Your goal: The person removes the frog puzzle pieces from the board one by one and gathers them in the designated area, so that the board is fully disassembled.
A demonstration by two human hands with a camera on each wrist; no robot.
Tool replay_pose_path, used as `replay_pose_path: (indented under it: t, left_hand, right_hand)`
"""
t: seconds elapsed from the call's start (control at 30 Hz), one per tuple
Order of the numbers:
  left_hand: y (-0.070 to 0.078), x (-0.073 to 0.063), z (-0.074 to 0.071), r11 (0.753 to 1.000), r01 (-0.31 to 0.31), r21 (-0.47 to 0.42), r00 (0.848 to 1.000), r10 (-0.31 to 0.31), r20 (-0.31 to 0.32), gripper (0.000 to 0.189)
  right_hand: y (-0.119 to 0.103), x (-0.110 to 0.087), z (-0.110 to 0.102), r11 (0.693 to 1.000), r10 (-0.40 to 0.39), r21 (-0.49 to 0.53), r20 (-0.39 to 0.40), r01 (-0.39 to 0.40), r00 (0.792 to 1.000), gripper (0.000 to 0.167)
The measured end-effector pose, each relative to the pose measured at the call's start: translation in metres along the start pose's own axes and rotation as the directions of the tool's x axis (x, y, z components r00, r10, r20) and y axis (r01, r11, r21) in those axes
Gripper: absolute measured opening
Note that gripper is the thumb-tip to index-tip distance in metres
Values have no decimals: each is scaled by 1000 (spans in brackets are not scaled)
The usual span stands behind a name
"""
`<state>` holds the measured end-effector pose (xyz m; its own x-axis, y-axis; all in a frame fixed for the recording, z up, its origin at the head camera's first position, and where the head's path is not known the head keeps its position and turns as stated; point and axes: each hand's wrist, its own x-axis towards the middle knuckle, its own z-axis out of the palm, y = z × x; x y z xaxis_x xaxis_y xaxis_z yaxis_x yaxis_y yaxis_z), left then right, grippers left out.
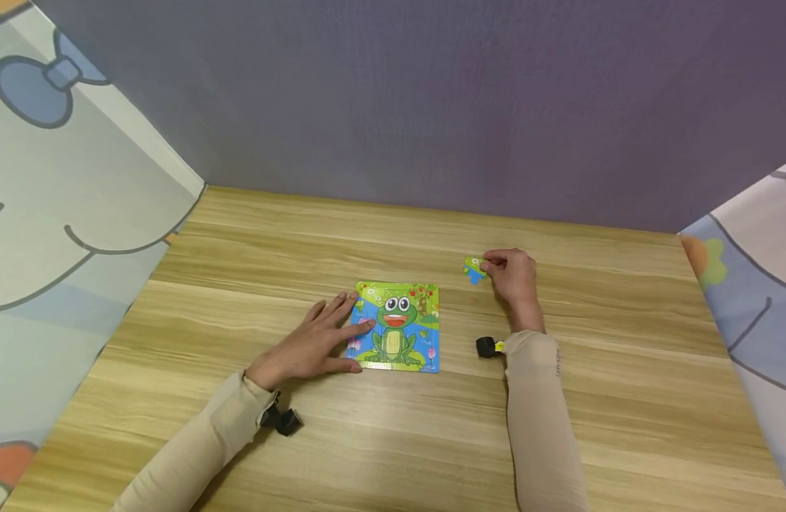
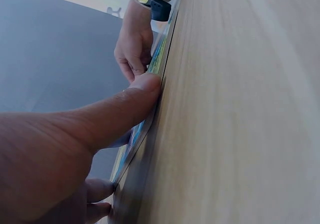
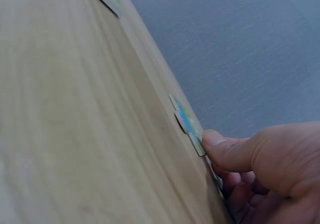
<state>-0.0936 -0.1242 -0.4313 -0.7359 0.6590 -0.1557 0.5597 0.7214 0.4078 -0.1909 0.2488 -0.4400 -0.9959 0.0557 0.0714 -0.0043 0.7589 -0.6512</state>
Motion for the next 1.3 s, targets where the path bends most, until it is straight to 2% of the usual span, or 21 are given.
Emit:
replay_pose_path:
  t: [0.43,0.67,0.87,1.03,1.3]
  left_hand:
    - [1,-1,0,1000,-5,-5,1000,5,-8,76]
    - [1,-2,0,1000,-6,-20,1000,6,-11,76]
    - [2,-1,-1,1000,-8,-31,1000,7,-6,76]
    - [2,-1,-1,1000,-14,-23,1000,14,-6,76]
    - [2,-2,-1,999,-27,-22,1000,27,-6,77]
  right_hand:
    - [-8,-3,-10,1000,5,-11,44,-4,999,27]
    - [-28,-6,-16,1000,-25,13,70,24,997,32]
    - [-46,-10,-12,997,-74,44,117,69,990,30]
    - [-58,-12,0,991,-103,107,194,83,976,28]
    - [-77,-17,24,978,-156,184,326,99,933,28]
